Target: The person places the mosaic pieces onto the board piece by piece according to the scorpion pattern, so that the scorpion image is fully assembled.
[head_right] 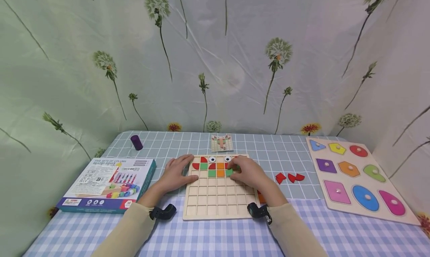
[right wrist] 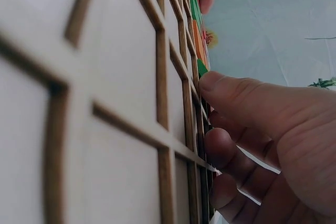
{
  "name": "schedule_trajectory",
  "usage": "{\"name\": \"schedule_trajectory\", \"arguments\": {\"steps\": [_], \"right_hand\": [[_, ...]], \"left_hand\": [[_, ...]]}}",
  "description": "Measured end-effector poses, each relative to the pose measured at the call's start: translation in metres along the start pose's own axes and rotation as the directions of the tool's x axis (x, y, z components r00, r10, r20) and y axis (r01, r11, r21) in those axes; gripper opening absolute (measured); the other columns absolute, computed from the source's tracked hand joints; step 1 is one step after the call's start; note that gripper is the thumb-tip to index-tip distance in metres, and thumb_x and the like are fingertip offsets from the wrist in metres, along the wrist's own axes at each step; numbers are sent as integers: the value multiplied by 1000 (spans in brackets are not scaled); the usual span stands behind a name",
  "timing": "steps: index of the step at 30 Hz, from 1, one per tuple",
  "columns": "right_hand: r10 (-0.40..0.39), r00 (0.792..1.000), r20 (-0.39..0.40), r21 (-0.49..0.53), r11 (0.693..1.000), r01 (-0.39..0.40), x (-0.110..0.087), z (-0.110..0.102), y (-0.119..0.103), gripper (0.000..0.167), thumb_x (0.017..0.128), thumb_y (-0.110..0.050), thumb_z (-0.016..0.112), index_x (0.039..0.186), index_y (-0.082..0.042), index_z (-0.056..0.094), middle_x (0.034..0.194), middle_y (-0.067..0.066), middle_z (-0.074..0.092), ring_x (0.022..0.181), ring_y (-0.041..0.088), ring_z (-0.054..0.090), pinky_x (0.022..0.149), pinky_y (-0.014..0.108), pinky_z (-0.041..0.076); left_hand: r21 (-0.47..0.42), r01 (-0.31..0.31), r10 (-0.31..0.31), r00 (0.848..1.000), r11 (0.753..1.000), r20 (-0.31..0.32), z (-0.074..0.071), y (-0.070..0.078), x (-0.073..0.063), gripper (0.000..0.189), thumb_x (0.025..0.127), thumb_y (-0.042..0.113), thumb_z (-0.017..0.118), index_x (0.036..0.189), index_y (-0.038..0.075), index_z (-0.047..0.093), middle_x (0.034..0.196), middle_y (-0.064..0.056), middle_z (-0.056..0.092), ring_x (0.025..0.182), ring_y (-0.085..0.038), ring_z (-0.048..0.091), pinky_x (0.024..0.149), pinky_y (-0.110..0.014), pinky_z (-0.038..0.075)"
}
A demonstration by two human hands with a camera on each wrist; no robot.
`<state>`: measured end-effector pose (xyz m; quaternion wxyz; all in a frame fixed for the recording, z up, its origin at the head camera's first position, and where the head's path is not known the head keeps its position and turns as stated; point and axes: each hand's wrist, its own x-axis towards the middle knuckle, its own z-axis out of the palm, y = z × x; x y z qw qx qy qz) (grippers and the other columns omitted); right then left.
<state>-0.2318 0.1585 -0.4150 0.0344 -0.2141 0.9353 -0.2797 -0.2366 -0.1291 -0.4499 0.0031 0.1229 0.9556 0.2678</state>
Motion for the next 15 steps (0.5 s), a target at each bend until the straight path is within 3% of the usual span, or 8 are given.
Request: {"name": "schedule_trajectory", "arguments": {"steps": [15], "right_hand": [[-31,1000,1,7,999,31,1,0,1,21,85,-13,79,103,-16,71,105,-1,66,88,12,57,80,31,53]], "left_hand": [[10,3,-3,1000,1000,1,0,1,0,83,84,50,75,152,15,44,157,-8,43,149,-28,34,124,-59,12]]}}
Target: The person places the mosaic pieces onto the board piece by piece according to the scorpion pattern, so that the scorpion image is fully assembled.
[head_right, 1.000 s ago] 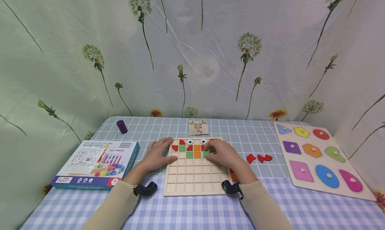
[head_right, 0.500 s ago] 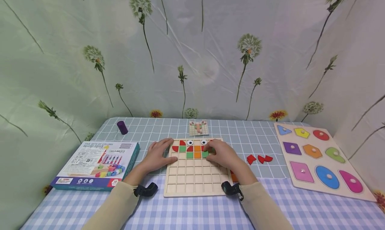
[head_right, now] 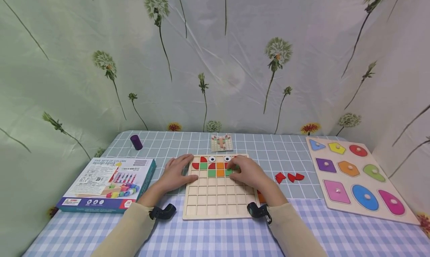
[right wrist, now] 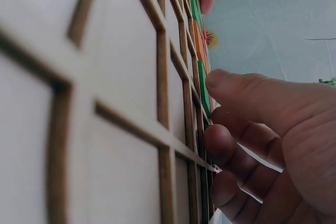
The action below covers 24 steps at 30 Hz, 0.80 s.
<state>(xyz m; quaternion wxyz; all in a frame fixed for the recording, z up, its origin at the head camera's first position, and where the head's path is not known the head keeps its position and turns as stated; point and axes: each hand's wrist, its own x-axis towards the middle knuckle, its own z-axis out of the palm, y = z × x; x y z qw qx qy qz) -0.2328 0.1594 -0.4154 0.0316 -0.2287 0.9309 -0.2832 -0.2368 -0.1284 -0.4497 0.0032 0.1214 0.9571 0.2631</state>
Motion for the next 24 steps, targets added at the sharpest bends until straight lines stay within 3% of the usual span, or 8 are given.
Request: {"name": "schedule_trajectory", "arguments": {"steps": [11,19,24], "right_hand": [[114,993,9,58,992,-115,-2,-15,-1,18,92,-17,72,109,-16,70,107,1,69,87,17,55,77,30,49],[73,997,-7,49,996,-72,-8,-28,8,15,93,-15,70,108,-14,71,104,2,71,85,16,57,76,29,51],[49,997,63,77,996,-54,-6,-24,9,16,95,-17,68,110,-13,70,101,0,72,81,13,56,72,27,50]], "left_hand": [[-3,-1,1,1000,1000,1,-2,2,-1,83,84,49,75,152,14,43,157,-8,42,149,-28,33,124,-59,11],[3,4,-4,1000,1000,7,-1,2,-2,82,84,49,75,152,14,44,157,-8,42,149,-28,33,124,-59,11],[-1,9,-9,1000,1000,2,-2,4,-3,83,84,50,75,152,14,44,157,-8,43,149,-28,34,123,-60,12]]}}
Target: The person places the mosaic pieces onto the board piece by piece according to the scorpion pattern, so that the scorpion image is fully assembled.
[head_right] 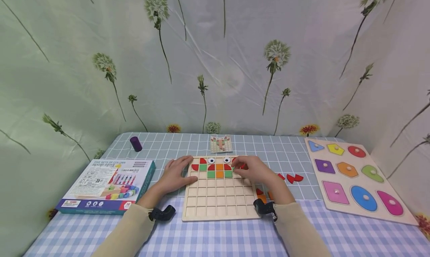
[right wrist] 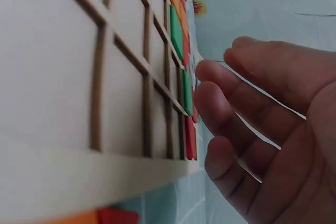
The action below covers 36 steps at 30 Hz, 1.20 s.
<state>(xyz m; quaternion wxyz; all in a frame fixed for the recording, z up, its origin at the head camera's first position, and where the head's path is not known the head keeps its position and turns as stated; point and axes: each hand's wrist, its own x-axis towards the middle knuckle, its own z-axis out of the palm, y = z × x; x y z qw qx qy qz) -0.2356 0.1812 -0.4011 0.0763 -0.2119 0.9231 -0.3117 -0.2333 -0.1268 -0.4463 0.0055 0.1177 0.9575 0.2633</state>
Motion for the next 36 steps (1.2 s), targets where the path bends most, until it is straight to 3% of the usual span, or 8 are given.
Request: {"name": "schedule_trajectory", "arguments": {"steps": [4,15,19,23,29,36], "right_hand": [[6,999,44,14,1000,-7,1,5,-2,16,95,-16,67,111,-15,70,101,-2,71,79,12,57,73,28,49],[28,997,77,35,999,-31,0,3,-4,18,96,-18,66,114,-18,71,107,-4,71,81,13,57,72,29,48],[31,996,81,45,998,-35,-3,-6,-1,22,96,-17,66,117,-15,70,110,0,71,83,14,61,76,29,51],[49,998,35,16,999,-50,-9,-19,7,24,95,-18,66,119,-14,69,113,5,71,89,17,61,78,30,53],[99,995,-1,-35,994,-99,-19,-36,23,31,94,-21,68,125,-15,67,121,9,69,101,22,62,85,38,55],[141,990,23,-2,990,-141,-34,-55,42,38,92,-17,70,129,-12,64,129,16,64,104,27,59,79,32,55]], "left_hand": [[0,-5,5,1000,1000,-4,0,0,-1,83,84,49,75,152,13,44,157,-8,43,149,-28,34,123,-60,12],[4,-10,10,1000,1000,-2,-1,-1,1,83,84,50,75,152,13,44,157,-8,42,149,-28,33,123,-60,12],[1,-9,9,1000,1000,-5,-1,-1,1,83,84,49,76,151,13,45,157,-8,43,149,-29,34,123,-60,13],[-7,-11,11,1000,1000,-6,-1,-1,1,83,83,48,77,151,12,45,157,-8,43,149,-29,35,123,-60,14],[-23,-1,1,1000,1000,-5,-1,0,1,83,83,47,78,151,13,45,157,-9,43,149,-29,34,123,-60,13],[-19,-4,4,1000,1000,-9,-1,-1,1,83,83,48,77,151,13,45,156,-8,44,149,-28,34,123,-60,13]]}}
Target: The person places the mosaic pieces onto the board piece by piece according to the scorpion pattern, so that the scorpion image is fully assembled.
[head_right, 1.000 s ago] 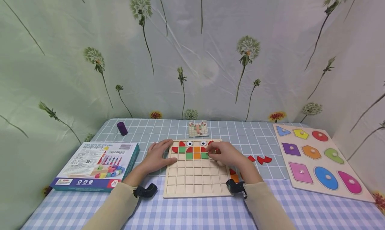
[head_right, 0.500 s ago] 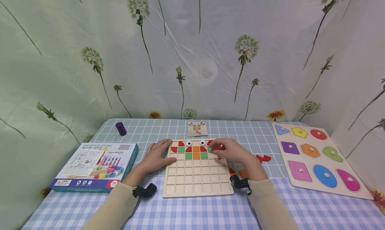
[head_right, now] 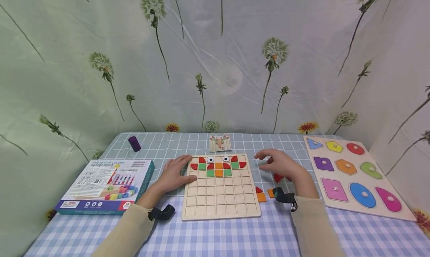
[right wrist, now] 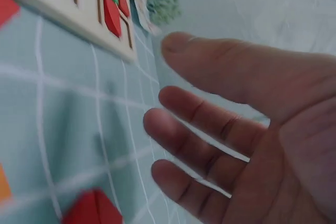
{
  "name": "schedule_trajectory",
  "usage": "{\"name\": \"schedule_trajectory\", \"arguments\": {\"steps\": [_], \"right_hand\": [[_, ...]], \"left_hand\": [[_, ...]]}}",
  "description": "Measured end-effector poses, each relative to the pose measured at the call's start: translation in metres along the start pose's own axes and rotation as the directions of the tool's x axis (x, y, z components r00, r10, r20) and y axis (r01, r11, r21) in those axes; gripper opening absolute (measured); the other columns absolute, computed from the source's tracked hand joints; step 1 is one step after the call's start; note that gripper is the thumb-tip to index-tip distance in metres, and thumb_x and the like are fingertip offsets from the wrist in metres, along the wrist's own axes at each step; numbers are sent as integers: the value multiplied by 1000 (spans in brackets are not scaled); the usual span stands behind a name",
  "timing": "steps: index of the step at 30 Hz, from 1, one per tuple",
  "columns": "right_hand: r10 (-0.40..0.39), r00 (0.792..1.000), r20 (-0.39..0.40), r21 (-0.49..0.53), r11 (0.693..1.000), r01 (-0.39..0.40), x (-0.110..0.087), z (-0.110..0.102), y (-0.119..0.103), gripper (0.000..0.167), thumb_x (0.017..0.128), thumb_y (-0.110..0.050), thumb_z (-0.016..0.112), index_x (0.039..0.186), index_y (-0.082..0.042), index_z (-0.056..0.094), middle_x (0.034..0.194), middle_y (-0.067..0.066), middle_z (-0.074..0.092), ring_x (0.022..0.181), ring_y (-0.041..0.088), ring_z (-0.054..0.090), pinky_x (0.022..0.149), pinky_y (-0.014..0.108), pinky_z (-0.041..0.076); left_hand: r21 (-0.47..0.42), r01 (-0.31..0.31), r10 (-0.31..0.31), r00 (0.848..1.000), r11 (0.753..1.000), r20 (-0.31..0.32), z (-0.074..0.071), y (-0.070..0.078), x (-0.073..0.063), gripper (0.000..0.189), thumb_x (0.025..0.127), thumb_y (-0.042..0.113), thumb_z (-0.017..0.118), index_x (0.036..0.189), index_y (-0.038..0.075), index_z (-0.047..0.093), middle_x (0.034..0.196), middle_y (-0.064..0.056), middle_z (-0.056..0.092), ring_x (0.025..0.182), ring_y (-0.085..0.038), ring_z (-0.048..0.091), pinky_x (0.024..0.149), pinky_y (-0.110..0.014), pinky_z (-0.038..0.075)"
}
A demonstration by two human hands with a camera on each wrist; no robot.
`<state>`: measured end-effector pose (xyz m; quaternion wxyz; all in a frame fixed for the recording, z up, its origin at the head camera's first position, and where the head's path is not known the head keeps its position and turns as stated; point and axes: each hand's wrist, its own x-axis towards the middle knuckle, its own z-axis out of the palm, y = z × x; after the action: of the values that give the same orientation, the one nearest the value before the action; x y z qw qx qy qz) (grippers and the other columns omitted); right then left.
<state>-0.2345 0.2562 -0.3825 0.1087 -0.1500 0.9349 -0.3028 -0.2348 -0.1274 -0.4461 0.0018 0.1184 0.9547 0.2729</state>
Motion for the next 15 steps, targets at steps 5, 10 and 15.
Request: {"name": "schedule_trajectory", "arguments": {"steps": [5,10,15], "right_hand": [[39,999,37,9,999,-39,-8,-9,13,39,91,-18,72,128,-11,64,129,18,62,100,24,59,76,28,53],[53,996,66,-6,999,-53,-11,-11,25,40,87,-16,74,126,-9,65,125,19,62,91,21,58,73,29,53],[83,993,79,-29,996,-81,-12,-10,37,38,85,-13,75,122,-10,66,119,17,63,89,21,56,71,30,53]], "left_hand": [[2,0,0,1000,1000,1,0,1,0,83,82,48,77,151,14,45,156,-8,44,148,-28,35,123,-60,14],[4,1,-1,1000,1000,0,-1,2,-1,83,83,48,77,151,13,46,156,-9,44,148,-29,35,123,-60,13],[3,-5,5,1000,1000,1,-2,2,-1,82,83,47,77,151,12,45,157,-9,43,149,-29,35,123,-60,13]]}}
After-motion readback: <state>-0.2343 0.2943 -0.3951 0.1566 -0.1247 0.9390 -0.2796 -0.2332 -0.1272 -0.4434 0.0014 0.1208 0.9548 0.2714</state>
